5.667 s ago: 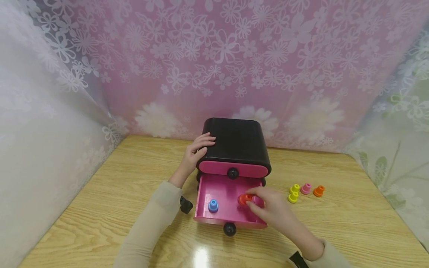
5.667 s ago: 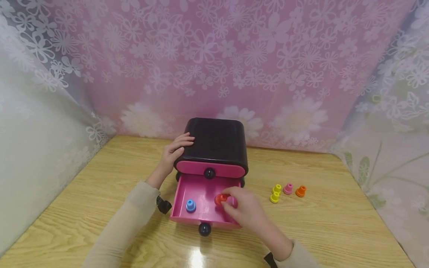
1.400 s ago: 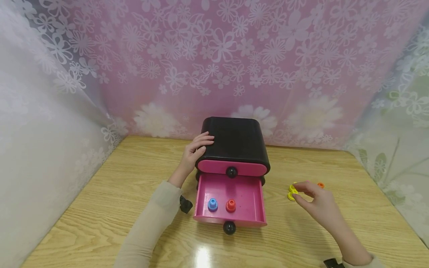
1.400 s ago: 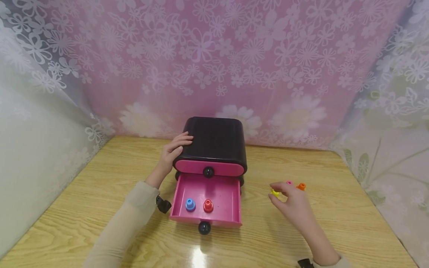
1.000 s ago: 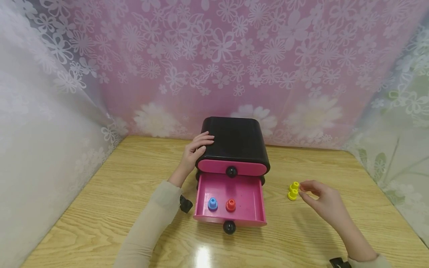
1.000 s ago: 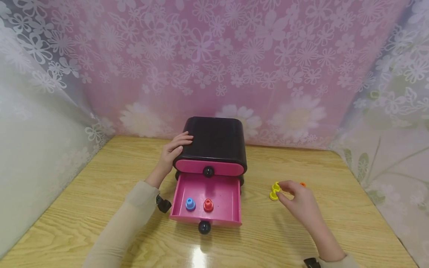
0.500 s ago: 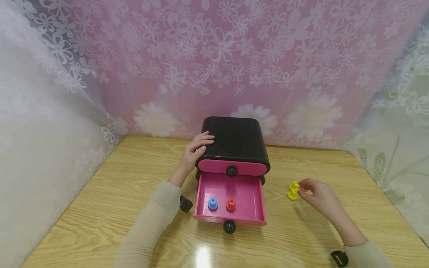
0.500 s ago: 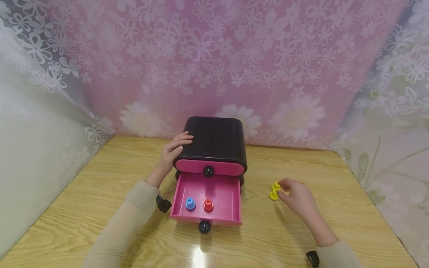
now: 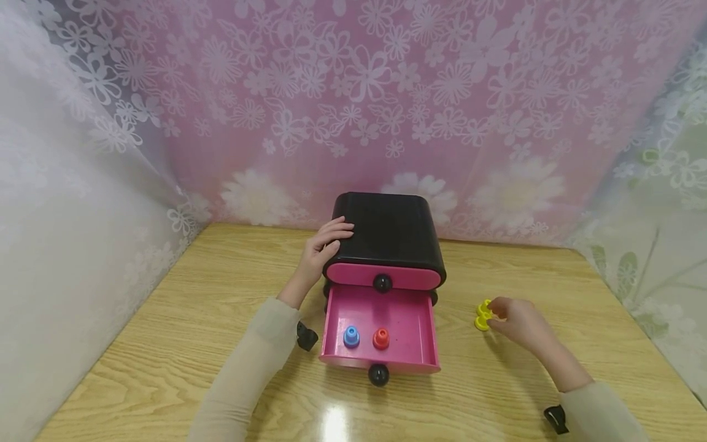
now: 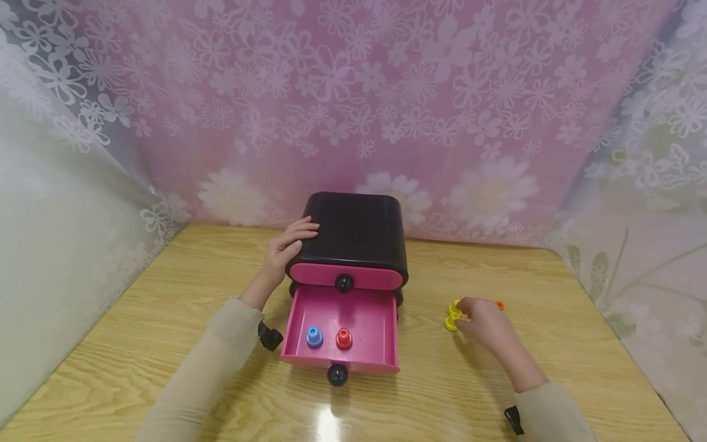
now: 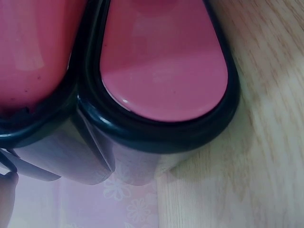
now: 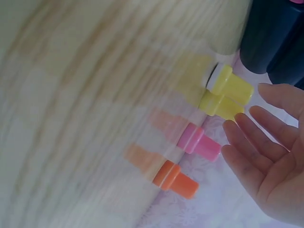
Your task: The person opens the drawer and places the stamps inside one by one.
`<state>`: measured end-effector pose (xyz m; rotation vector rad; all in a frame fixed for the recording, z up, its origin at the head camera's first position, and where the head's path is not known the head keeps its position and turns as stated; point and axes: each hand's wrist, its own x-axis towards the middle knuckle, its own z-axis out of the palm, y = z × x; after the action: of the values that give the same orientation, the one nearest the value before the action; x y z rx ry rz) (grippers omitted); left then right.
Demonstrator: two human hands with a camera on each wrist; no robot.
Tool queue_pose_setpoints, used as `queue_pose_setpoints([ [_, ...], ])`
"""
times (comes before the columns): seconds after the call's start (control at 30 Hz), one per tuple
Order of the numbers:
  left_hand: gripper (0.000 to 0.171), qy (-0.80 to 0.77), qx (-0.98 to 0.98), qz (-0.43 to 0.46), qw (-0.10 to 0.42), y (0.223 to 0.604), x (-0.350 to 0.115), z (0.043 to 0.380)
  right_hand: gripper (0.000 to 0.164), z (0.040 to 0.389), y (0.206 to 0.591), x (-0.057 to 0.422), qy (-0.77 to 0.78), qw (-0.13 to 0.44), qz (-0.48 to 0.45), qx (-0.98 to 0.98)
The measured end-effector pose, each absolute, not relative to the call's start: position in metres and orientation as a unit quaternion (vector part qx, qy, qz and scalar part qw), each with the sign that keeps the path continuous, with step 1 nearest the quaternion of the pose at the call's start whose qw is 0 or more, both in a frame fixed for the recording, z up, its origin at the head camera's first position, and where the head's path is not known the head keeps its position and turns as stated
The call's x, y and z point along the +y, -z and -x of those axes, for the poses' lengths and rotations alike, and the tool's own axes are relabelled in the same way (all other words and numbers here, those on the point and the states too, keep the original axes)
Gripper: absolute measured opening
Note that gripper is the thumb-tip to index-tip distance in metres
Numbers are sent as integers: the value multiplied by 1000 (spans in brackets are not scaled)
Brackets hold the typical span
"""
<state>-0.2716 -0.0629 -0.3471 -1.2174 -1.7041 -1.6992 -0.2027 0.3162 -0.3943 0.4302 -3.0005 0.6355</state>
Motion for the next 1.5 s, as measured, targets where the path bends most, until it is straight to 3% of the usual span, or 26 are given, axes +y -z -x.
queue_pose_setpoints([
  [0.27, 25, 614, -614, 444, 222, 348, -63, 272, 28, 208, 399, 318, -202, -15, -141, -969],
  [0.83, 26, 614, -612, 447, 223, 348, -63, 274, 22, 213, 401, 320, -210, -23, -147, -966],
  [1.5, 26, 614, -615, 442, 221, 349, -64, 274, 20, 179, 373, 305, -277, 150, -148, -937],
])
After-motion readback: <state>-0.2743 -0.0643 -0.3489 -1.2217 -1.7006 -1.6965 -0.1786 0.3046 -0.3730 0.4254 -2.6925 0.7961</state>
